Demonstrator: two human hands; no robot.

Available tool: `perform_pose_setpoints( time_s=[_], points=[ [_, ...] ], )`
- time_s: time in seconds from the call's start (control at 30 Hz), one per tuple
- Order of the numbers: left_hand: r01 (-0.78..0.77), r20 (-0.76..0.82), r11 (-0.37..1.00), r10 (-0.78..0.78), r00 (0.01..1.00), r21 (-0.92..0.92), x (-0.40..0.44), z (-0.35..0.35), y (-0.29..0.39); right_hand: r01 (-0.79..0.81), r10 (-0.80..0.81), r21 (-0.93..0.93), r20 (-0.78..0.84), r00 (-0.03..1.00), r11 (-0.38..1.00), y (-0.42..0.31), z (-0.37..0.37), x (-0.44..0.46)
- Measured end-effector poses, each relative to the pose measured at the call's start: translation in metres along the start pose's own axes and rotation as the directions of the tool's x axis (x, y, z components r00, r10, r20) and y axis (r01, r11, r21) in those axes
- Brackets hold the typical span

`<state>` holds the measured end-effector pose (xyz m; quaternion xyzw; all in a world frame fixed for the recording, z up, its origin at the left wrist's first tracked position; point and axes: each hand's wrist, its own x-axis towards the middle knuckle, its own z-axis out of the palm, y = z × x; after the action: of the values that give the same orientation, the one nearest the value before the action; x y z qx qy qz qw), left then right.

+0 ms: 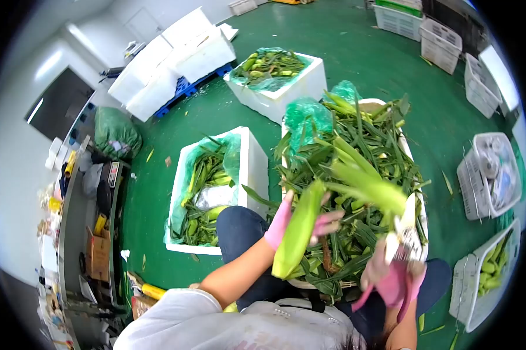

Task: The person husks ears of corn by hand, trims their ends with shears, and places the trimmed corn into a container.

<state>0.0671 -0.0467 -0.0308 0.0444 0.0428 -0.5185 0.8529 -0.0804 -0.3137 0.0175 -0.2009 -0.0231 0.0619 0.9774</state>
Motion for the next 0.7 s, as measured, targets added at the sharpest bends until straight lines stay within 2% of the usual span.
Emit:
perform_pose_setpoints(
  time_s=[0.03,0.1,0.13,0.17,0.2,0.23,0.27,0.3,0.37,0.4,0.43,0.5,0.53,0.6,0.63,0.67,0.7],
  points=[
    [0.031,-0.039,0.998,-0.029,0.999,0.058,-0.018,-0.014,-0.003,-0.049,0.05,0.021,-0.079,0.996,0.999,-0.007,0.008,0.016],
    [0.045,0.243,0.996,-0.062,0.968,0.075,-0.06,-0.032,-0.011,-0.129,0.104,-0.085,-0.254,0.962,0.988,-0.013,0.003,0.038],
    [-0.039,0.066,0.97,0.024,0.998,0.238,-0.092,-0.02,-0.016,-0.177,0.17,0.004,-0.288,0.942,0.984,-0.007,0.003,0.041],
    [-0.095,-0.104,0.912,0.148,0.983,0.4,-0.131,-0.007,-0.021,-0.23,0.248,0.095,-0.315,0.916,0.969,0.004,0.0,0.039],
    [-0.154,-0.134,0.873,0.24,0.961,0.463,-0.167,-0.009,-0.025,-0.331,0.321,0.017,-0.296,0.9,0.943,0.014,0.0,0.031],
    [-0.205,-0.168,0.829,0.335,0.927,0.521,-0.206,-0.012,-0.033,-0.42,0.417,0.033,-0.214,0.883,0.907,0.023,-0.001,0.025],
    [-0.112,-0.36,0.783,0.401,0.842,0.611,-0.249,-0.017,-0.043,-0.445,0.431,-0.006,-0.238,0.87,0.896,0.036,-0.001,0.015],
    [0.007,-0.528,0.747,0.463,0.712,0.665,-0.289,-0.027,-0.054,-0.467,0.44,-0.049,-0.259,0.86,0.883,0.046,-0.002,0.007],
    [0.371,-0.679,0.569,0.624,0.387,0.734,-0.354,-0.06,-0.092,-0.525,0.51,-0.075,-0.161,0.845,0.848,0.064,-0.006,0.005],
    [0.51,-0.742,0.571,0.628,0.233,0.643,-0.39,-0.084,-0.118,-0.58,0.569,-0.106,-0.121,0.813,0.807,0.07,-0.008,0.006],
    [0.632,-0.78,0.575,0.622,0.075,0.519,-0.418,-0.107,-0.143,-0.572,0.564,-0.146,-0.101,0.82,0.807,0.082,0.01,0.01],
    [0.594,-0.779,0.614,0.627,0.032,0.519,-0.443,-0.136,-0.178,-0.669,0.655,-0.266,-0.152,0.74,0.694,0.095,0.02,0.018],
    [0.578,-0.778,0.629,0.628,0.014,0.519,-0.454,-0.146,-0.193,-0.663,0.664,-0.329,-0.127,0.737,0.672,0.103,0.023,0.025],
    [0.297,-0.739,0.706,0.674,-0.002,0.643,-0.428,-0.131,-0.198,-0.651,0.695,-0.449,-0.09,0.714,0.611,0.119,0.028,0.043],
    [0.372,-0.715,0.669,0.699,-0.02,0.643,-0.416,-0.126,-0.193,-0.642,0.711,-0.505,-0.076,0.699,0.577,0.128,0.032,0.051],
    [0.44,-0.664,0.592,0.747,0.014,0.675,-0.394,-0.095,-0.176,-0.617,0.709,-0.552,-0.064,0.703,0.562,0.14,0.045,0.058],
    [0.192,-0.685,0.658,0.704,0.187,0.728,-0.381,-0.081,-0.162,-0.581,0.7,-0.6,-0.048,0.713,0.55,0.154,0.061,0.067]
  ],
)
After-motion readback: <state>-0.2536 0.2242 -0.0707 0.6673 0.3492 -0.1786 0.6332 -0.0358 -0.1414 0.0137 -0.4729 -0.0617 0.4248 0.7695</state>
